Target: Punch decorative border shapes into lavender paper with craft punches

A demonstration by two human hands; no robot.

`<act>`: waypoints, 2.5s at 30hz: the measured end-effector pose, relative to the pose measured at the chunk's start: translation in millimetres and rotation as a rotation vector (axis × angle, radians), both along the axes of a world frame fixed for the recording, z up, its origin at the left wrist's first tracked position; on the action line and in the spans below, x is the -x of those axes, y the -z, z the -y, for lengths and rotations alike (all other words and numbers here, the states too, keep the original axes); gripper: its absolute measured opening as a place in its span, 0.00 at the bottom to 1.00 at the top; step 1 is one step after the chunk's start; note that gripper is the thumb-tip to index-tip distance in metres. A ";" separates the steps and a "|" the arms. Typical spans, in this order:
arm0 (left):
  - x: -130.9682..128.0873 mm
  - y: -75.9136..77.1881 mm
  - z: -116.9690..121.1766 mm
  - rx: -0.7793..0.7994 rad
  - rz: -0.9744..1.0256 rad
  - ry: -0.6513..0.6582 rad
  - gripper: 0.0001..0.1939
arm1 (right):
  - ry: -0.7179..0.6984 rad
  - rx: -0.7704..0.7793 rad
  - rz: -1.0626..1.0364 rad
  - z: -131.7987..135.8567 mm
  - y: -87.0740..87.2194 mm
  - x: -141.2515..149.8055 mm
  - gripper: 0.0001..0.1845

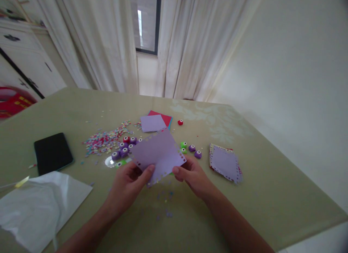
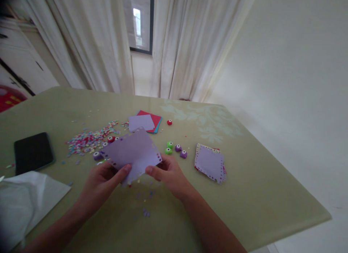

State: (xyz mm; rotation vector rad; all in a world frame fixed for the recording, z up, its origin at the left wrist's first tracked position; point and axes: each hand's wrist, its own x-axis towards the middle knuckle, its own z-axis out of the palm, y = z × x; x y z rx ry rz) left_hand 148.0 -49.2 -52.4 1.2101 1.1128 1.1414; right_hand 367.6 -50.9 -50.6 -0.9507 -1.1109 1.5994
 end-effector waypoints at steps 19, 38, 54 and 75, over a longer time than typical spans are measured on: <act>-3.9 -7.8 -3.2 0.069 -0.134 -0.086 0.16 | -0.051 -0.023 0.034 2.5 15.1 20.9 0.25; -2.9 -4.3 -2.6 0.031 -0.236 -0.067 0.16 | 0.088 0.116 0.045 3.3 17.5 24.8 0.27; 0.8 -0.3 -3.4 0.018 -0.253 -0.040 0.18 | 0.076 0.098 0.048 3.8 12.5 29.5 0.25; -3.2 1.6 -3.9 0.072 -0.238 0.011 0.20 | 0.130 0.114 -0.004 4.0 18.9 31.7 0.26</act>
